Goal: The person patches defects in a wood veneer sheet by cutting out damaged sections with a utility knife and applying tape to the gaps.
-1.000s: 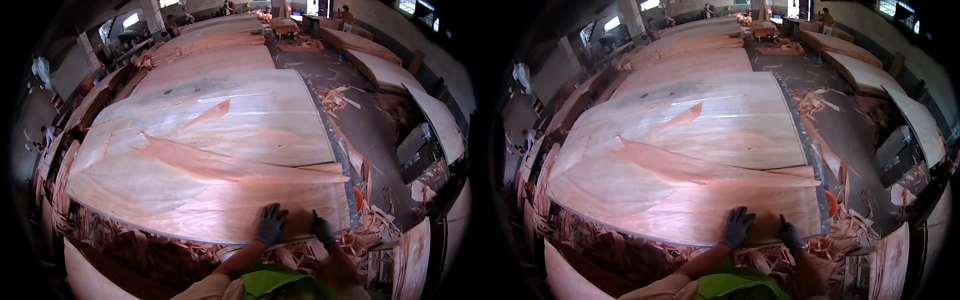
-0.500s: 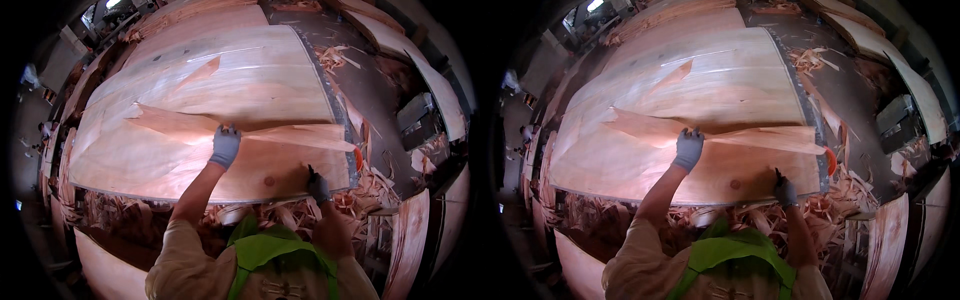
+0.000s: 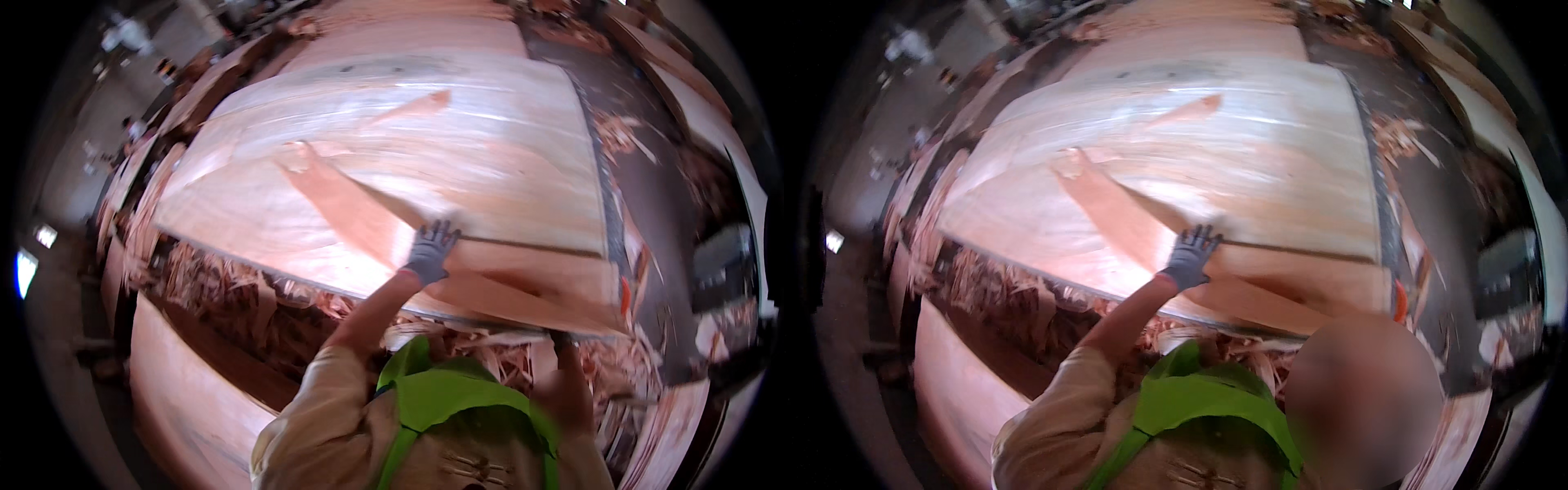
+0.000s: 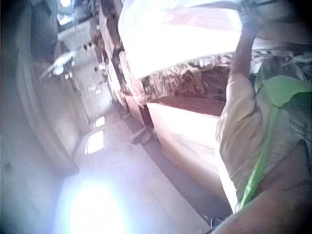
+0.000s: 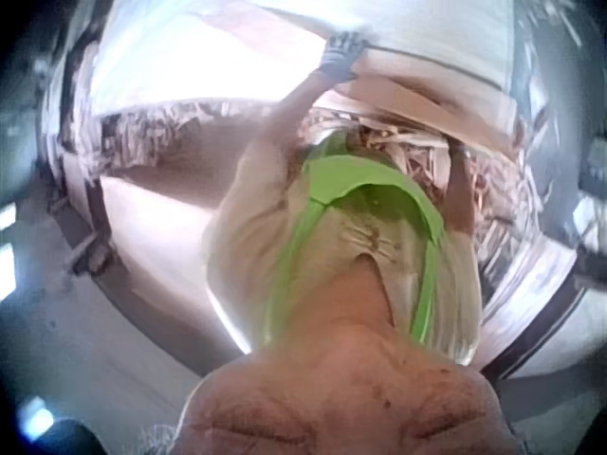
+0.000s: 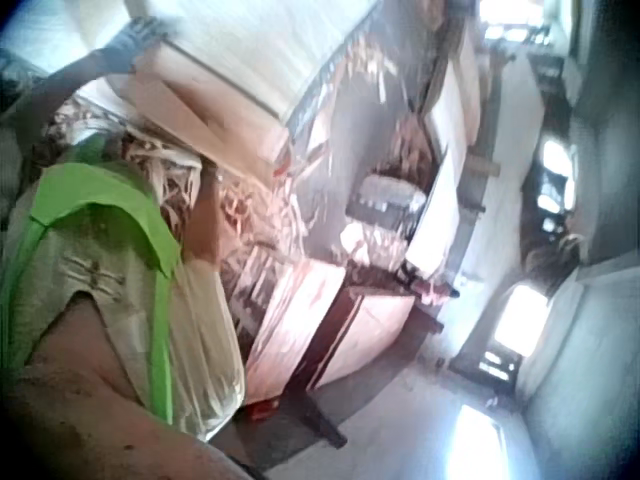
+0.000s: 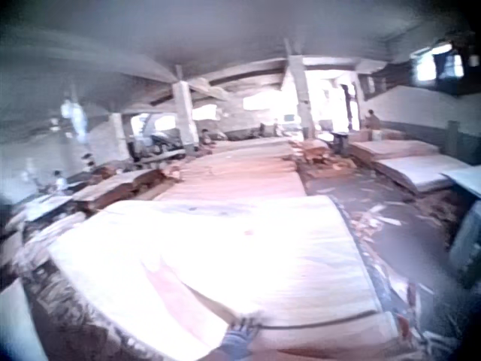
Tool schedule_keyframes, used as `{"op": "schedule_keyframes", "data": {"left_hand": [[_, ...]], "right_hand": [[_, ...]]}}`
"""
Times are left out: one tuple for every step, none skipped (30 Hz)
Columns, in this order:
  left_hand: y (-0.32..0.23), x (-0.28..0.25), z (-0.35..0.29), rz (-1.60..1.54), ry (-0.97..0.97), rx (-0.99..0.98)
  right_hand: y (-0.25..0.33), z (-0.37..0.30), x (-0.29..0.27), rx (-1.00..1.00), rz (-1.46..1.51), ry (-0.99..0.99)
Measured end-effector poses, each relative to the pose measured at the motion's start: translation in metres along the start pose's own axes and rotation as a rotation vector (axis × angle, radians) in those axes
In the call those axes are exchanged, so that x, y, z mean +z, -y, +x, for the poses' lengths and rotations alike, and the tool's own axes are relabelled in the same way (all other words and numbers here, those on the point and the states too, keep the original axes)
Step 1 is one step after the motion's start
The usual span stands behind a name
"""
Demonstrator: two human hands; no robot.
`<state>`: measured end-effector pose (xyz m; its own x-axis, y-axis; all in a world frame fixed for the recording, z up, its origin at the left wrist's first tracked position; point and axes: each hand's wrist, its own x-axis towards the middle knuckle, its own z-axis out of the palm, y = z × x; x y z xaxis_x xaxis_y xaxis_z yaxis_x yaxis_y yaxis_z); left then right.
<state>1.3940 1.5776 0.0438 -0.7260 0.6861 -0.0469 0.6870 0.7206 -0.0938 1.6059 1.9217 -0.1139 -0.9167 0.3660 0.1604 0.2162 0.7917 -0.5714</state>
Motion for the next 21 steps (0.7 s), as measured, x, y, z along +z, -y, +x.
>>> {"op": "schedule_keyframes", "data": {"left_hand": [[0.002,0.006,0.01,0.012,0.064,-0.03],[0.002,0.008,0.02,0.017,0.128,-0.051],[0.001,0.01,0.025,-0.033,0.153,-0.063],[-0.003,0.012,0.024,0.012,0.129,-0.082],[-0.006,0.012,0.021,0.064,0.11,-0.092],[-0.002,0.014,0.018,0.063,0.097,-0.079],[0.004,0.017,0.015,0.064,0.085,-0.067],[0.004,0.011,0.014,0.064,0.072,-0.036],[0.004,0.005,0.008,0.087,0.002,-0.049],[0.003,-0.001,-0.002,0.112,-0.067,-0.063],[0.004,-0.015,-0.013,0.137,-0.133,-0.071],[0.008,-0.028,-0.018,0.082,-0.168,-0.041],[0.015,-0.044,-0.023,0.142,-0.222,-0.048],[0.027,-0.058,-0.032,0.201,-0.271,-0.071],[0.035,-0.073,-0.037,0.25,-0.329,-0.082],[0.05,-0.095,-0.045,0.267,-0.369,-0.116],[0.071,-0.116,-0.046,0.272,-0.416,-0.135],[0.098,-0.133,-0.047,0.292,-0.471,-0.149],[0.137,-0.138,-0.067,0.342,-0.474,-0.211],[0.173,-0.145,-0.07,0.322,-0.592,-0.235],[0.212,-0.155,-0.07,0.348,-0.562,-0.29]], "right_hand": [[-0.003,-0.002,-0.004,0.002,0.003,-0.003],[-0.004,-0.004,-0.007,0.01,0.004,-0.007],[-0.007,-0.005,-0.01,0.012,-0.003,-0.003],[-0.007,-0.005,-0.01,0.01,-0.007,0.005],[-0.007,-0.006,-0.01,0.003,-0.001,0.011],[-0.006,-0.004,-0.008,-0.003,0.001,0.017],[-0.003,-0.001,-0.005,-0.017,0.009,0.022],[-0.005,-0.001,-0.004,-0.014,0.008,0.022],[-0.007,0.0,-0.004,-0.013,0.007,0.022],[-0.008,0.001,-0.003,-0.016,0.002,0.025],[-0.01,0.002,-0.001,-0.018,0.003,0.026],[-0.013,0.003,-0.001,-0.012,-0.003,0.013],[-0.016,0.002,-0.001,-0.006,-0.007,0.002],[-0.013,0.003,0.0,-0.007,-0.014,0.007],[-0.02,0.001,0.0,-0.008,-0.025,-0.009],[-0.021,0.003,0.002,-0.018,-0.025,-0.015],[-0.026,0.003,-0.001,-0.01,-0.037,-0.038],[-0.028,0.004,-0.001,-0.019,-0.066,-0.075],[0.026,0.012,-0.012,0.156,0.115,0.057],[0.042,0.012,-0.023,0.228,0.041,0.06],[0.051,0.014,-0.028,0.301,-0.03,0.053]]}}
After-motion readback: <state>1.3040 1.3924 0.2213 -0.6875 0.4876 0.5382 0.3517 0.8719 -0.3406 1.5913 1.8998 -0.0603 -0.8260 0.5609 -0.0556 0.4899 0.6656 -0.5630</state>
